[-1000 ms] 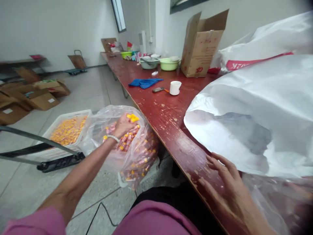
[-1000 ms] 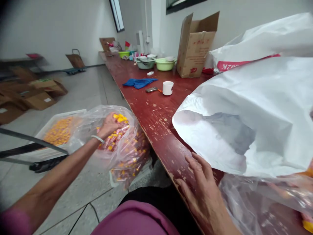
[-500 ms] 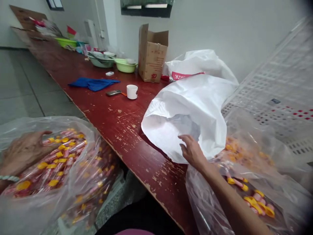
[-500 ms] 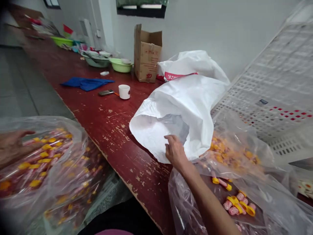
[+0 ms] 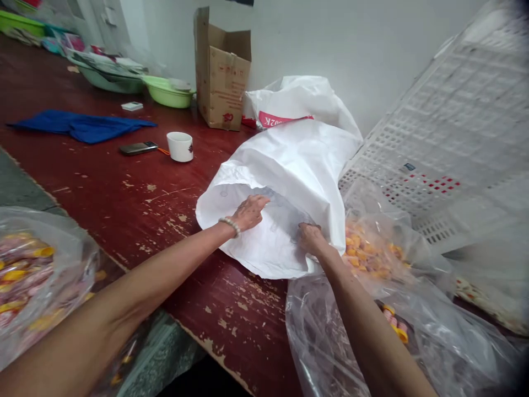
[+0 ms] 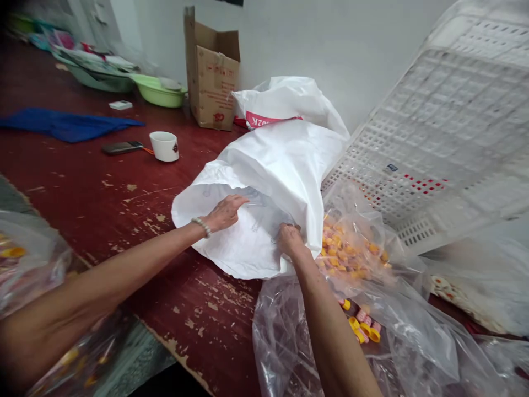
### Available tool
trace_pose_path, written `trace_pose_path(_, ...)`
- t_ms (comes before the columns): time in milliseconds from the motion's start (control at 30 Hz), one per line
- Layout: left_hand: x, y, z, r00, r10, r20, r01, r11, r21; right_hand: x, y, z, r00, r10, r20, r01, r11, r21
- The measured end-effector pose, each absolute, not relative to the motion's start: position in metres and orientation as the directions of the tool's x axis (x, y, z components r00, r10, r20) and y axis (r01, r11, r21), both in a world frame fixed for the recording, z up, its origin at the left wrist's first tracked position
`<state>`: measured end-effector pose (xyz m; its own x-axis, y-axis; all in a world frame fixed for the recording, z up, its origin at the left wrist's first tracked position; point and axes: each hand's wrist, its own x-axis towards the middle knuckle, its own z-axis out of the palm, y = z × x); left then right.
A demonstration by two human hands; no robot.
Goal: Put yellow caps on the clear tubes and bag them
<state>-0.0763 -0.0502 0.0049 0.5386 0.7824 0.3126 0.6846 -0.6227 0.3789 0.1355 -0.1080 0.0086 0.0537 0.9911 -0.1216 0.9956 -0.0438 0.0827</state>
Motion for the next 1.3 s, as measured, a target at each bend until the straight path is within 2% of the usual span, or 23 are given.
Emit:
trace_pose_path(100,-0.034,-0.01,-0.009,0.535,0.807,0.249,0.732,-0.59,0.341,0.134,-0.112,0.005,-0.044,0.994,-0.103,0.999,0.045,0.006)
trace_pose_path(233,-0.021,0.007,-0.025,0.559,0.809,0.182,0.75,-0.587,0.305,0.125,-0.118,-0.004,-0.099,0.993,-0.066,0.994,0.096,-0.052)
trace_pose_path(333,-0.032,0.005,-0.027,0.592,0.793,0.142,0.75,-0.607,0.263,0.124,-0.121,-0.012,-0.142,0.99,-0.008,0.989,0.142,-0.051)
trace_pose_path(433,-0.05,0.003,-0.021,0.652,0.753,0.09,0.72,-0.652,0.236,0.126,-0.122,-0.016,-0.251,0.965,0.076,0.967,0.254,-0.027)
trace_pose_path(567,-0.067,0.003,-0.011,0.686,0.726,-0.049,0.722,-0.672,0.161,0.124,-0.125,-0.015,-0.381,0.924,0.04,0.924,0.382,-0.017)
trace_pose_path(633,-0.071,0.001,-0.007,0.675,0.735,-0.069,0.736,-0.665,0.126,0.123,-0.124,-0.012,-0.309,0.951,0.027,0.95,0.31,-0.036)
trace_pose_path(700,-0.073,-0.001,-0.005,0.66,0.75,-0.046,0.75,-0.654,0.099,0.124,-0.12,-0.007,-0.118,0.992,0.055,0.988,0.123,-0.093)
trace_pose_path(767,-0.073,-0.003,-0.005,0.631,0.776,0.007,0.774,-0.63,0.062,0.129,-0.111,-0.001,0.097,0.992,0.08,0.982,-0.082,-0.169)
trace_pose_path(833,-0.074,-0.003,-0.004,0.593,0.8,0.092,0.799,-0.599,0.048,0.134,-0.101,0.004,0.214,0.973,0.084,0.958,-0.192,-0.214)
trace_pose_path(900,-0.075,-0.002,-0.004,0.534,0.833,0.146,0.825,-0.551,0.128,0.138,-0.091,0.007,0.248,0.966,0.077,0.948,-0.226,-0.225)
trace_pose_path(1033,-0.074,0.001,-0.002,0.411,0.909,0.069,0.842,-0.408,0.353,0.14,-0.075,0.006,0.341,0.939,0.039,0.921,-0.326,-0.214)
trace_pose_path(1167,-0.064,0.003,-0.006,0.344,0.938,0.042,0.854,-0.331,0.402,0.139,-0.062,0.002,0.427,0.903,-0.049,0.875,-0.427,-0.227)
trace_pose_path(1300,-0.058,0.009,-0.012,0.329,0.944,0.021,0.84,-0.302,0.451,0.137,-0.055,0.001,0.456,0.883,-0.113,0.833,-0.468,-0.295)
